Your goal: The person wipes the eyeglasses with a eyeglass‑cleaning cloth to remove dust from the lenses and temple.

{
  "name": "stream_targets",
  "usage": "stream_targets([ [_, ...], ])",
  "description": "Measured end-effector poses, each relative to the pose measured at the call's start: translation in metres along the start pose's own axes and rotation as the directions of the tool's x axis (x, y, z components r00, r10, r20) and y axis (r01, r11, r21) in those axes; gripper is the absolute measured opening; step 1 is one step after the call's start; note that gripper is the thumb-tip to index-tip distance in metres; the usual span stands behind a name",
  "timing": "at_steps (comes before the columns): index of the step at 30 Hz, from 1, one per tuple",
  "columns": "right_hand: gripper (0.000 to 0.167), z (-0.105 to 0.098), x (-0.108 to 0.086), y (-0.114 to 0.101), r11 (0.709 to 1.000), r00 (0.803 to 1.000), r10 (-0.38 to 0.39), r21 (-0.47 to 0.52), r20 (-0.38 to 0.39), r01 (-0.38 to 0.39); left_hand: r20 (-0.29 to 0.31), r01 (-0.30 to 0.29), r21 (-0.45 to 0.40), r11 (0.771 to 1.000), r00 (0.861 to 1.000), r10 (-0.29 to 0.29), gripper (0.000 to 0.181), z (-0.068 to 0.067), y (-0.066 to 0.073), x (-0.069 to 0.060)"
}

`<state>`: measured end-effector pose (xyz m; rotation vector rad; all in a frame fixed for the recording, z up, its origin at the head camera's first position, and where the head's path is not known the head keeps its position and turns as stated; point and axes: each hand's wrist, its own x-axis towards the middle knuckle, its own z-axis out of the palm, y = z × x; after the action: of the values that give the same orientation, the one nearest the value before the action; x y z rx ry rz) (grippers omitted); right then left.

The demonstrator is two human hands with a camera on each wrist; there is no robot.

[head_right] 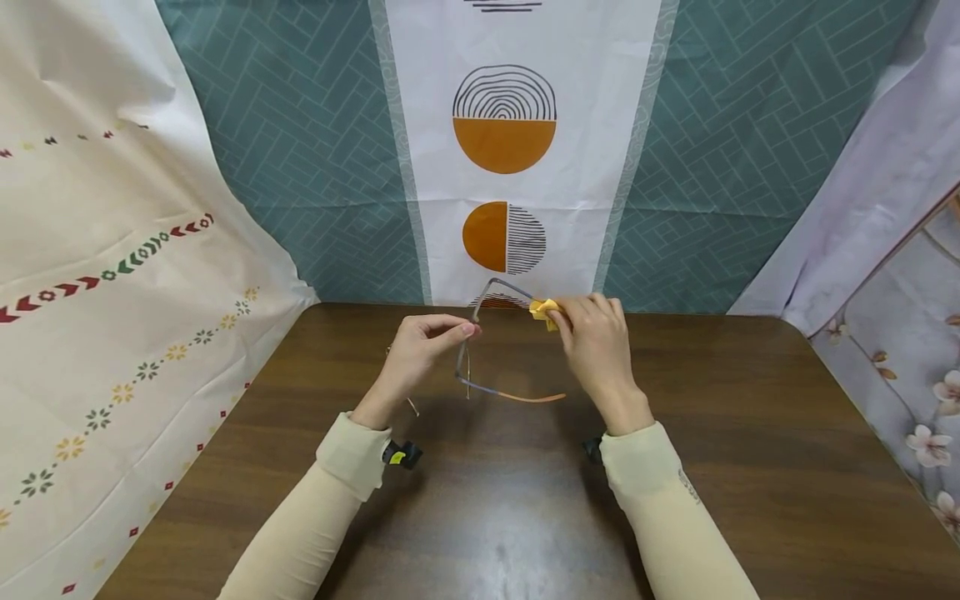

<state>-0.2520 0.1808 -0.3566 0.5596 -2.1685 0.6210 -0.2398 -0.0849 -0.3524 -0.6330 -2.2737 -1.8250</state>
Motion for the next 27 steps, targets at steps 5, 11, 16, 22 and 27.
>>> stream_targets([
  [5, 0.019, -0.004, 0.002, 0.004, 1.000, 1.000, 0.018, 0.017, 0.012, -0.018, 0.026, 0.006, -0.014, 1.000, 1.000, -0.005, 0.018, -0.002, 0.006, 0.001],
  [11, 0.020, -0.011, 0.002, 0.012, 0.998, 0.998, 0.044, 0.036, 0.044, -0.046, 0.009, -0.008, -0.043, 0.999, 1.000, 0.008, 0.018, -0.005, 0.012, 0.003],
  [16, 0.022, -0.016, 0.002, 0.022, 0.996, 0.994, 0.061, 0.055, 0.089, -0.066, -0.001, -0.011, -0.034, 0.999, 1.000, 0.011, 0.018, -0.006, 0.011, 0.003],
  [22, 0.021, -0.024, 0.003, 0.027, 0.991, 0.970, 0.106, 0.052, 0.219, -0.120, -0.040, -0.021, -0.029, 0.999, 0.999, 0.020, 0.018, -0.006, 0.010, 0.003],
  [27, 0.022, -0.037, 0.004, 0.036, 0.974, 0.927, 0.202, 0.038, 0.315, -0.225, -0.077, 0.000, -0.049, 0.999, 0.997, -0.004, 0.021, -0.005, 0.008, 0.005],
])
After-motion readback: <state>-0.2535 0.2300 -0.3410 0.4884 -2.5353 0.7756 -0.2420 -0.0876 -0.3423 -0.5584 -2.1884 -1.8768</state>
